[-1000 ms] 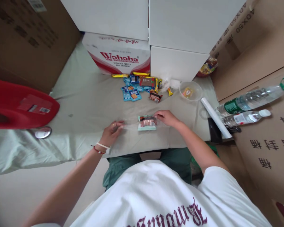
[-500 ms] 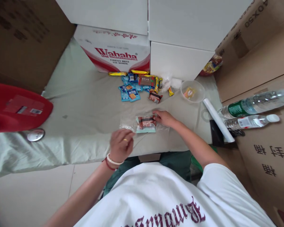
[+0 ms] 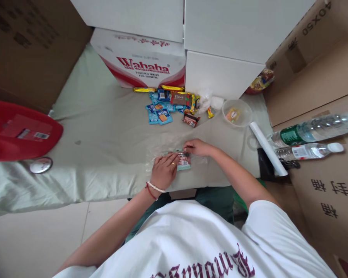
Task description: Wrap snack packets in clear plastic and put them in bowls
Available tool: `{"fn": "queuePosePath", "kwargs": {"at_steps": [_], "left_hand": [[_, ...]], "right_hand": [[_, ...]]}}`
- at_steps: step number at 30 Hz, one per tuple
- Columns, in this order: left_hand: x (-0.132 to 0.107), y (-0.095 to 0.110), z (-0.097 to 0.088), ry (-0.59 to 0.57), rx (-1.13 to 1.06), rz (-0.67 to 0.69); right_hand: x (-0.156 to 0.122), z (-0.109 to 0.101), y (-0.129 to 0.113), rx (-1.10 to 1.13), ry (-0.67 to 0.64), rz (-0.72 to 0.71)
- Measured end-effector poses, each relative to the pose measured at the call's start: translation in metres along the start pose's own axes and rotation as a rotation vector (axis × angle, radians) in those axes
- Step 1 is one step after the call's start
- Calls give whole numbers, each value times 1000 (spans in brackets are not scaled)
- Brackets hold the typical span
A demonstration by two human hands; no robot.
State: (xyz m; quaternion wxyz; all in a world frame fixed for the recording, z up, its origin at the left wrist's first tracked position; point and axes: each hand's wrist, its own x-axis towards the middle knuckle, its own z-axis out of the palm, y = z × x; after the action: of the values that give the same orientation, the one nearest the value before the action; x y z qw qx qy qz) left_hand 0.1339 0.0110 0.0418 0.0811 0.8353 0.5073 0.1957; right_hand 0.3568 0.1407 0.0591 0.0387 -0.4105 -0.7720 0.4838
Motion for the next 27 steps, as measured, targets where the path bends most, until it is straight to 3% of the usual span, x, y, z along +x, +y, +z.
{"fn": "queuePosePath", "kwargs": {"at_steps": [6,9,13,16,20,23,27], "left_hand": [[3,11,-7,-49,71,-111],[5,15,-10,-116,88,-141],[4,17,-9,-229,50,-137],[2,18,-8,-281,44,-173],[1,18,-4,-316,-4,-203],[-1,13,1,-297,-81,-279],[-13,-2,8,-160,-245,-346]], "right_hand": [[32,-20,-20,-518,278,-41],[56,-13,-31,-638,248,-66],[72,-4,-43,-569,118,30],[60,-6,-49,-397,-1,-51],[20,3,-48,-236,-96,-324],[-10,25,-40,-290,-40,-402],[-28,52,-25,-314,127,-396]]}}
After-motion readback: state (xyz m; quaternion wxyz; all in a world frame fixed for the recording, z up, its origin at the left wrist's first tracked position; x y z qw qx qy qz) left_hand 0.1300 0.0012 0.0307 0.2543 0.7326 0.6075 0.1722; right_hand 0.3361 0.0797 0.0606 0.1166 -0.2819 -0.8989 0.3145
